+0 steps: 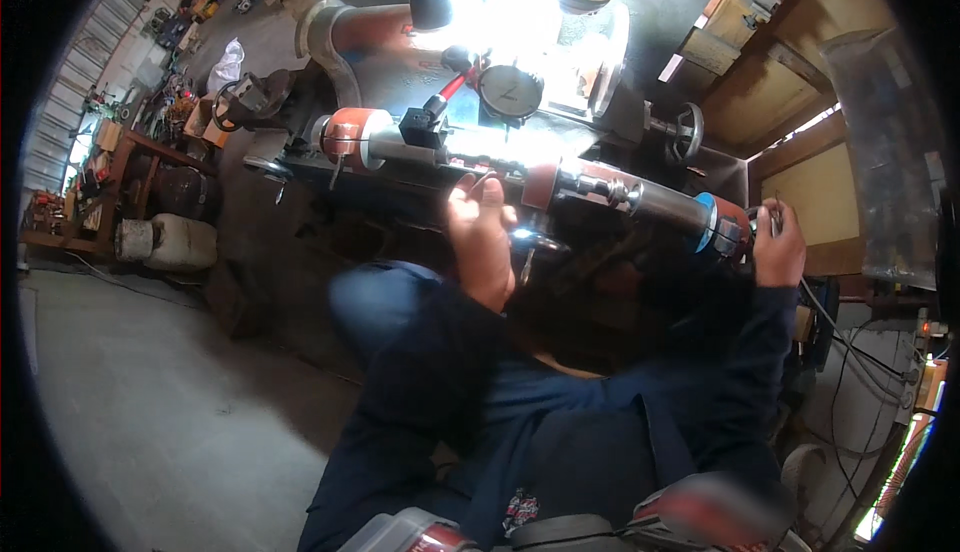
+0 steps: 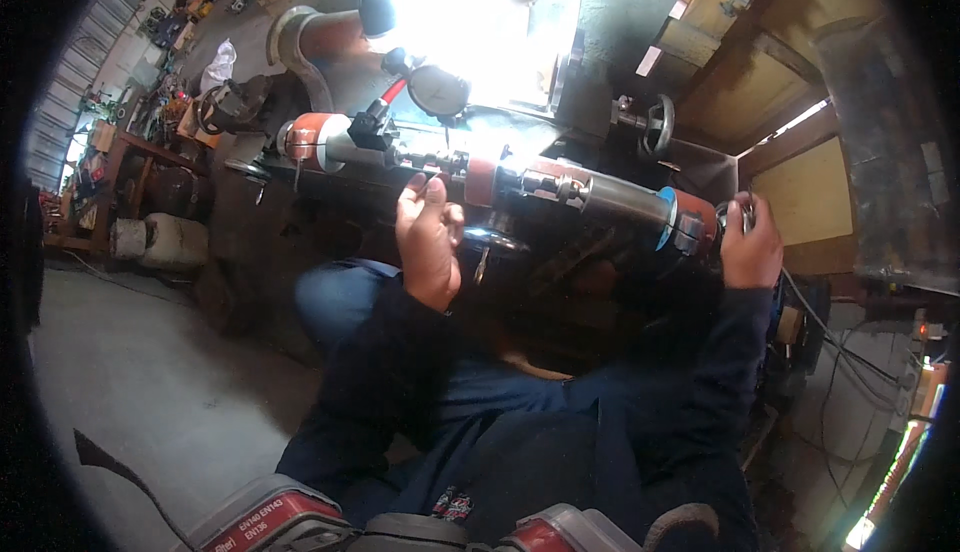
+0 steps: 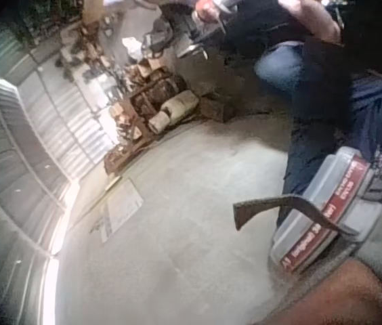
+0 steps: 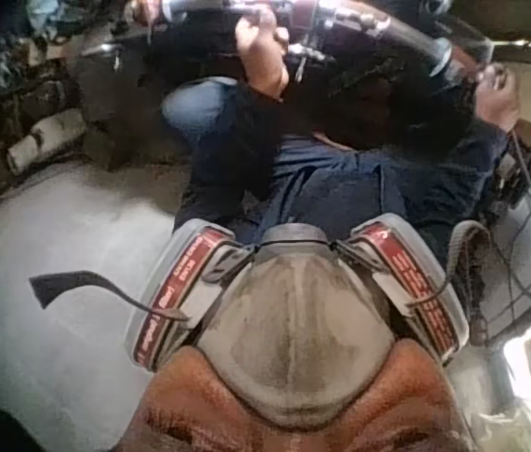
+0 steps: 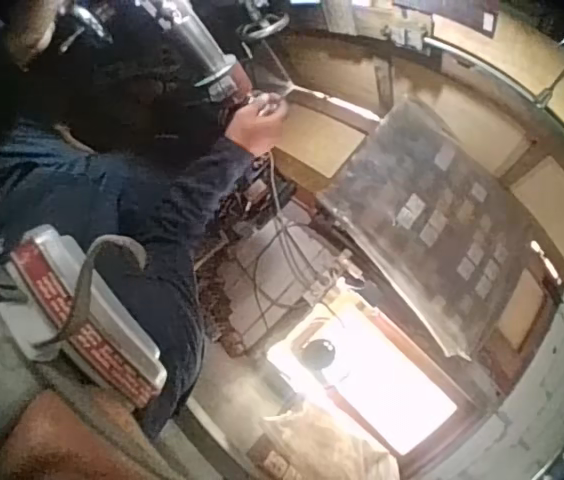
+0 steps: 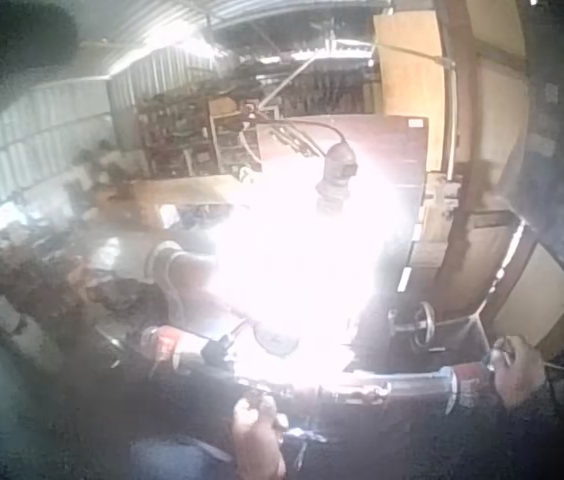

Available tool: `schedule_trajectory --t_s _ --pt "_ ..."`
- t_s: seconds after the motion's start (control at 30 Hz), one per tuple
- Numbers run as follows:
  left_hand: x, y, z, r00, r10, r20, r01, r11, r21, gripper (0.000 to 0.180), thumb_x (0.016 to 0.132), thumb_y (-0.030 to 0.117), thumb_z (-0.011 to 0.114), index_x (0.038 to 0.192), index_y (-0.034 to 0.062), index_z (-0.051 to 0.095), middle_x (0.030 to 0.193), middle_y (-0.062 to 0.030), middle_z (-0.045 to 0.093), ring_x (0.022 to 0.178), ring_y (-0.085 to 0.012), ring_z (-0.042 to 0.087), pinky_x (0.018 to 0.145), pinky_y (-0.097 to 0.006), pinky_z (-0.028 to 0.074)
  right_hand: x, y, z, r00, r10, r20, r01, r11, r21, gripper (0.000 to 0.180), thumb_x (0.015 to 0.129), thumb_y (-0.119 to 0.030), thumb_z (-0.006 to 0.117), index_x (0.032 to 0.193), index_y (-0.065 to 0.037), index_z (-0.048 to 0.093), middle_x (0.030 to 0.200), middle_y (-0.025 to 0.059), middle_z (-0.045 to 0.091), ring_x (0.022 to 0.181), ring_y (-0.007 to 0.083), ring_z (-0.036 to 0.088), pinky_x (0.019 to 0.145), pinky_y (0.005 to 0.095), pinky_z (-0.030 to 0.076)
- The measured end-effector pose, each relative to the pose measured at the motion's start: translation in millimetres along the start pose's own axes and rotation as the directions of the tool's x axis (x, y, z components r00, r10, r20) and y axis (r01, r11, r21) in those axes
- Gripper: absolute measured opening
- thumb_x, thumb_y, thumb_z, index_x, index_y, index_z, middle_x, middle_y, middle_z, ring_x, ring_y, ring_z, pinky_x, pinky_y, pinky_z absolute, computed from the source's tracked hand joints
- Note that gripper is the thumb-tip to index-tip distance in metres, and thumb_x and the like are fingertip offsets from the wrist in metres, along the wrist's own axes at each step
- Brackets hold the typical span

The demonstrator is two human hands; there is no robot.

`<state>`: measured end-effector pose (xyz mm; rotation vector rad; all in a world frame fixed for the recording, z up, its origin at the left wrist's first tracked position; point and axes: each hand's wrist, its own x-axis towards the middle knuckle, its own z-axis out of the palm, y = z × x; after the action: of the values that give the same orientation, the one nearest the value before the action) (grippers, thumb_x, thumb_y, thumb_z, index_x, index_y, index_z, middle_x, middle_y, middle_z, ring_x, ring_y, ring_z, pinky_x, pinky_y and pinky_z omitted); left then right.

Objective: Grinding and measuring a metal shaft using a machining tool and a dial indicator.

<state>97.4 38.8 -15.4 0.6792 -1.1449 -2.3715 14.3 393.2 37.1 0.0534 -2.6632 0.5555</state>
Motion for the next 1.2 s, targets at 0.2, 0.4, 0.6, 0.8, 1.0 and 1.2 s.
schedule_trajectory --t_s 0.2,0.4,0.6,0.8,1.0,1.2 --pt "16.8 -8.4 -2.5 0.976 0.047 0.214 -0.056 0.998 0.035 0.028 0.094 0.018 0.064 0.113 0.0035 0.048 0.081 -0.0001 0.052 0.057 -0.0048 0.045 0.048 -0.018 0.035 64.3 2.7 -0.5 0.969 -0.151 -0.195 0.131 0.985 -0.114 0.019 0.096 -0.020 0.055 0.102 -0.005 0.065 0.096 0.0154 0.068 0.090 0.0291 0.067 0.078 0.0363 0.050" --pt "43.9 -15.9 -29.6 0.921 -0.007 0.389 -0.045 0.991 0.125 0.023 0.094 0.026 0.065 0.090 0.0089 0.050 0.069 0.0034 0.048 0.056 -0.0050 0.042 0.049 -0.020 0.033 49.3 -138.3 -36.4 0.931 -0.274 -0.240 0.364 0.725 0.585 0.017 0.098 -0.014 0.054 0.103 -0.002 0.064 0.088 0.0045 0.067 0.077 0.0123 0.061 0.067 0.0280 0.049" --pt "55.4 -17.5 -36.3 0.864 0.003 0.504 -0.086 0.986 0.142 0.033 0.093 0.035 0.065 0.081 0.0076 0.052 0.067 0.0015 0.049 0.058 -0.0074 0.044 0.054 -0.023 0.036 44.8 -193.8 23.3 0.934 -0.332 0.130 0.054 0.492 0.869 0.032 0.099 -0.007 0.049 0.130 -0.004 0.047 0.080 0.0054 0.064 0.061 0.0066 0.051 0.053 0.0206 0.042" --pt "57.0 -17.5 -36.6 0.878 -0.057 0.476 -0.009 0.991 0.135 0.027 0.093 0.031 0.066 0.085 0.0064 0.056 0.067 0.0026 0.050 0.058 -0.0063 0.044 0.054 -0.023 0.035 41.6 -197.4 65.2 0.921 -0.376 0.098 0.167 0.612 0.773 0.035 0.099 -0.007 0.049 0.134 -0.007 0.046 0.078 0.0042 0.063 0.058 0.0063 0.050 0.052 0.0211 0.043" --pt "55.9 -16.7 -36.4 0.896 -0.051 0.442 -0.041 0.980 0.196 0.025 0.092 0.028 0.067 0.085 0.0061 0.057 0.067 0.0034 0.051 0.058 -0.0055 0.044 0.054 -0.022 0.035 41.2 -202.2 71.2 0.917 -0.387 0.093 0.204 0.658 0.725 0.032 0.099 -0.007 0.049 0.131 -0.009 0.051 0.078 0.0030 0.064 0.058 0.0067 0.053 0.053 0.0221 0.044" --pt "54.5 -15.0 -34.1 0.890 -0.037 0.455 -0.031 0.989 0.142 0.025 0.092 0.028 0.067 0.086 0.0062 0.057 0.066 0.0033 0.051 0.058 -0.0058 0.044 0.054 -0.022 0.035 44.5 -202.8 68.9 0.888 -0.445 0.117 0.231 0.650 0.724 0.030 0.096 -0.015 0.054 0.126 -0.012 0.054 0.070 0.0055 0.065 0.058 0.0135 0.061 0.058 0.0298 0.049"
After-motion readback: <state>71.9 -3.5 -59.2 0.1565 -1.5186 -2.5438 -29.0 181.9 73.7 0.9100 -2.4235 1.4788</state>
